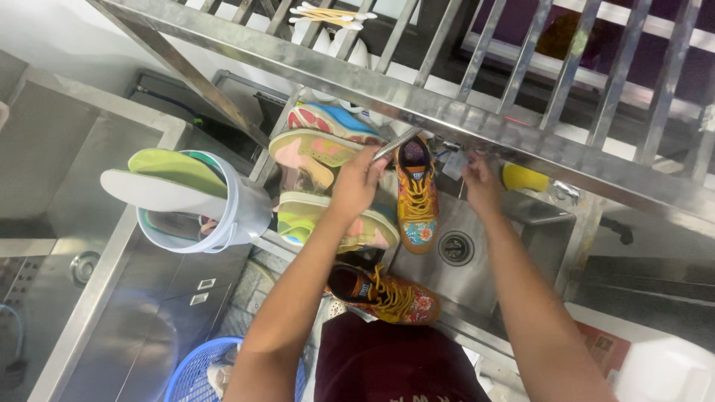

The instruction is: The person removes laces from a pair of green sneakers and places them in a bucket. They operate a shoe washing machine and rinse their hands in the basin. The person picks up a pair of orange sneakers, places them on the counter, and ties the laces on one shoe. Finally, they use a cotton swab to clean the inside of the orange sneaker.

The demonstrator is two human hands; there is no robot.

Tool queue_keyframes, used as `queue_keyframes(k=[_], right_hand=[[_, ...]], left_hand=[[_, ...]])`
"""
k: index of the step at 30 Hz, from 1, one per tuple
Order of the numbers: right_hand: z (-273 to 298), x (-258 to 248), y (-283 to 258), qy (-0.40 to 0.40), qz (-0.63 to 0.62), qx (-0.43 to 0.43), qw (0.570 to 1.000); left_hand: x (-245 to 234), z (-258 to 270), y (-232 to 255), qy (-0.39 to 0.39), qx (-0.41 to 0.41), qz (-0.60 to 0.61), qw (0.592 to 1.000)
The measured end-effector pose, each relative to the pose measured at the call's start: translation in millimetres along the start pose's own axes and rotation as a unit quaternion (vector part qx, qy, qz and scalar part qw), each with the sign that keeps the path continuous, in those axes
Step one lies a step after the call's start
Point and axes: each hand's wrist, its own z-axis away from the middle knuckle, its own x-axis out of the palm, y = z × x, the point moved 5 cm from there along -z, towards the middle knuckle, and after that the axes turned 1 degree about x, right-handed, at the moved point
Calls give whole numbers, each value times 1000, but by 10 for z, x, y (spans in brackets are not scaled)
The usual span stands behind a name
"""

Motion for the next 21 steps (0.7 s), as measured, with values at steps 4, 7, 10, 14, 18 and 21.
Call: queue_keyframes(k=[4, 7, 10, 14, 18, 21], right_hand=[[-386, -11, 208, -40, 24, 180, 982], [-491, 41, 162, -53, 64, 142, 986], [-358, 69, 256, -76, 53, 100, 991], [27, 56, 408, -132, -291, 190, 928], [746, -819, 222, 104, -48, 153, 982], [1408, -1168, 156, 194, -180, 266, 927]], left_hand=[[214, 190, 54, -13, -21, 125, 992], [542, 298, -59, -28, -66, 254, 964], [1086, 505, -41, -65, -103, 323, 939], [1947, 539, 228, -89, -88, 462, 878], [2487, 355, 398, -116, -83, 562, 815], [2732, 258, 391, -146, -94, 544, 821]])
